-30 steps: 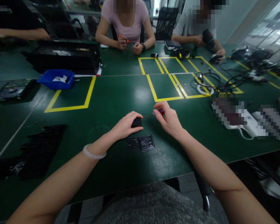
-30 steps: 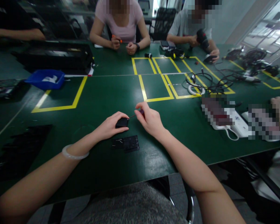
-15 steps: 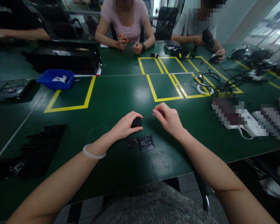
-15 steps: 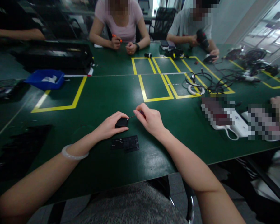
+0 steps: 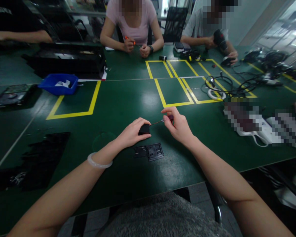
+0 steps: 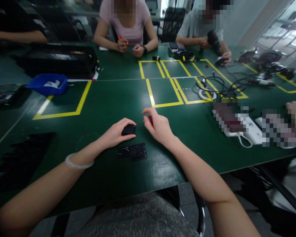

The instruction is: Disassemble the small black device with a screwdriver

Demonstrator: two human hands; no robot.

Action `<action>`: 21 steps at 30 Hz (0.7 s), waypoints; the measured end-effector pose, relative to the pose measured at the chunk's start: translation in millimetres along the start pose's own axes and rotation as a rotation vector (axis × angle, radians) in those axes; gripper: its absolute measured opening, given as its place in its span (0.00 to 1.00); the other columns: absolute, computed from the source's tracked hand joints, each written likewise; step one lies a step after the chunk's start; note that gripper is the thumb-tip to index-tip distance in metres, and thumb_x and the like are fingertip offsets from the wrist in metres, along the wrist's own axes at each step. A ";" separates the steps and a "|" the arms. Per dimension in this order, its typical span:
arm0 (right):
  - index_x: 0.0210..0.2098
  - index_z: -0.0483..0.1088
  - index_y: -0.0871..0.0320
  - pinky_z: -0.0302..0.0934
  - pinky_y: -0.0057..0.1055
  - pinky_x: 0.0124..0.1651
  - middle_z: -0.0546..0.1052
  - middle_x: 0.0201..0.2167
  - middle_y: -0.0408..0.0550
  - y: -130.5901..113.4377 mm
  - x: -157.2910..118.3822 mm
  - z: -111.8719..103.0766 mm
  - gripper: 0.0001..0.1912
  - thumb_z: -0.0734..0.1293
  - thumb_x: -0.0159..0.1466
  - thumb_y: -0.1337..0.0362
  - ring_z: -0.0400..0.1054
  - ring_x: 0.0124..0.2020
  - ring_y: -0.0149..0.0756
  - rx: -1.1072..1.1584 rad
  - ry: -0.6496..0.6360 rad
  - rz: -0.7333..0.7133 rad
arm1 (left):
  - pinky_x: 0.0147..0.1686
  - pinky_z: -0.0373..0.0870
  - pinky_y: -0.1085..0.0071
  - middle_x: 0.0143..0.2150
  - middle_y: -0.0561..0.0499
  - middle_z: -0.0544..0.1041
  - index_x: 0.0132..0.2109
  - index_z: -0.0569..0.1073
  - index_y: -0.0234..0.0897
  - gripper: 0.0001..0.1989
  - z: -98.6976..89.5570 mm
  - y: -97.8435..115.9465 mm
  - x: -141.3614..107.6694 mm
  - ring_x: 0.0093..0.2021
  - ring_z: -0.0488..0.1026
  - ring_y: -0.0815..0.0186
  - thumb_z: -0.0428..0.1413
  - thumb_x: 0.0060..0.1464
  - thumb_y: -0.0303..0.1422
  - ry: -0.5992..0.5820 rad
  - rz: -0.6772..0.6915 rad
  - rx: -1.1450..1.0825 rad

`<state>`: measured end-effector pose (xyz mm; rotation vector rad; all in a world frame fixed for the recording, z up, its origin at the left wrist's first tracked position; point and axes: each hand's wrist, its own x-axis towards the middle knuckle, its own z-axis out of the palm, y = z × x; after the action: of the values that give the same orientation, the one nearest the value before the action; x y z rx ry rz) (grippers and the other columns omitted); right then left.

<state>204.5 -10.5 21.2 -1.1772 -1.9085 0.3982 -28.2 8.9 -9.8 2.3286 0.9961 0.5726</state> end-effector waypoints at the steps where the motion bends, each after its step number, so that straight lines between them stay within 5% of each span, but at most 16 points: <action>1: 0.46 0.66 0.55 0.60 0.30 0.35 0.73 0.29 0.42 -0.1 -0.1 0.2 0.09 0.60 0.68 0.64 0.68 0.27 0.32 0.005 0.006 0.002 | 0.54 0.68 0.58 0.52 0.46 0.72 0.52 0.69 0.40 0.17 0.0 -0.1 0.0 0.53 0.71 0.56 0.60 0.59 0.40 0.001 0.000 -0.001; 8: 0.38 0.67 0.55 0.58 0.28 0.33 0.73 0.27 0.43 0.2 0.5 -1.7 0.08 0.61 0.69 0.58 0.68 0.27 0.31 -0.019 -0.014 0.002 | 0.54 0.68 0.59 0.52 0.46 0.72 0.52 0.69 0.40 0.17 -0.1 -0.1 0.3 0.53 0.71 0.56 0.60 0.59 0.40 0.001 0.005 0.001; 14: 0.48 0.66 0.55 0.59 0.29 0.35 0.72 0.29 0.41 -0.3 0.4 -0.6 0.10 0.60 0.68 0.64 0.67 0.27 0.31 0.004 0.012 -0.001 | 0.54 0.67 0.60 0.52 0.46 0.72 0.53 0.69 0.40 0.17 0.3 -0.6 -0.1 0.53 0.71 0.57 0.59 0.59 0.40 0.005 0.009 0.002; 21: 0.41 0.67 0.54 0.56 0.28 0.31 0.69 0.24 0.39 -1.4 0.4 -1.1 0.05 0.61 0.68 0.61 0.65 0.24 0.30 -0.016 -0.012 0.005 | 0.54 0.68 0.60 0.52 0.46 0.72 0.52 0.69 0.40 0.17 -0.3 0.3 0.1 0.53 0.71 0.56 0.59 0.59 0.40 0.003 0.009 0.005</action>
<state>204.4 -11.1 23.0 -1.1930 -1.9229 0.3938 -28.1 8.9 -9.4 2.3380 0.9898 0.5779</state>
